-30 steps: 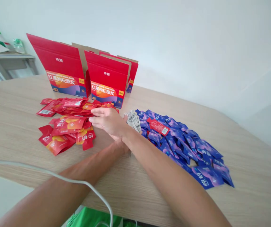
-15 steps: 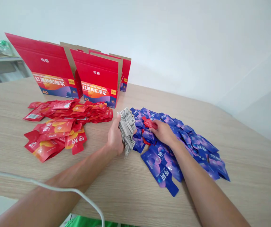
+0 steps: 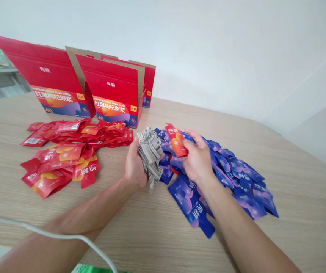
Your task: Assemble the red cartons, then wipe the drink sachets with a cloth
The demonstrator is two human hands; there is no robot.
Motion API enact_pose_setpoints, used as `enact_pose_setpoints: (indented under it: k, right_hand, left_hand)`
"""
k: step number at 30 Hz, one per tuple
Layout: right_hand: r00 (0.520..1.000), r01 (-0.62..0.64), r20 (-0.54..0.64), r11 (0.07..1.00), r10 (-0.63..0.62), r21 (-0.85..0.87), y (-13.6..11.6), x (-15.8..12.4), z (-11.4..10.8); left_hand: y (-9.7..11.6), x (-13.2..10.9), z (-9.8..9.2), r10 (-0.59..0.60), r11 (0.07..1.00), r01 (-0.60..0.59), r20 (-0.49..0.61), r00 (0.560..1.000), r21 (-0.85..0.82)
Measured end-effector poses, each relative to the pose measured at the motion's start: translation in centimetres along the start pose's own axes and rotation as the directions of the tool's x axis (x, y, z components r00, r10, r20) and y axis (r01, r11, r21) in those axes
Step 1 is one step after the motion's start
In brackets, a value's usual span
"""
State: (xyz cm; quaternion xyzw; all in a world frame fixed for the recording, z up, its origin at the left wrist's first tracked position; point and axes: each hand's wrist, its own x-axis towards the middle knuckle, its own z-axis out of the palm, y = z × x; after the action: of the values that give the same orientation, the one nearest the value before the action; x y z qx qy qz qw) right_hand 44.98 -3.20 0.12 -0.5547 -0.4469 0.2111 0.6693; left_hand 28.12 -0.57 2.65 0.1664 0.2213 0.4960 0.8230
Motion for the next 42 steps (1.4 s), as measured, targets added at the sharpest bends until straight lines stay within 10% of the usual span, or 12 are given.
enact_pose_setpoints:
  k: [2,5,11,26,42]
  right_hand:
    - [0.996,-0.027,0.085,0.999,0.023,0.037,-0.3,-2.1,2.8]
    - [0.961,0.261,0.166,0.929,-0.223,-0.264,-0.9,-4.0,5.2]
    - [0.736,0.597,0.578,0.741,-0.354,-0.307,-1.5,-4.3,5.0]
    - [0.893,0.34,0.42,0.852,-0.16,-0.398,-1.4,-6.5,5.9]
    - [0.763,0.619,0.482,0.701,-0.43,-0.355,-2.2,-6.3,5.3]
  left_hand:
    - [-0.6,-0.3,0.2,-0.008,0.999,0.008,0.01,1.0,-0.048]
    - [-1.3,-0.8,0.4,-0.02,0.995,0.019,-0.01,1.0,-0.096]
    - [-1.2,-1.1,0.2,-0.01,0.987,0.005,-0.034,0.999,-0.159]
    - [-1.1,-1.3,0.5,0.064,0.998,-0.064,0.061,0.996,-0.008]
    - [-1.2,-2.0,0.8,0.073,0.997,-0.069,0.1,0.992,-0.043]
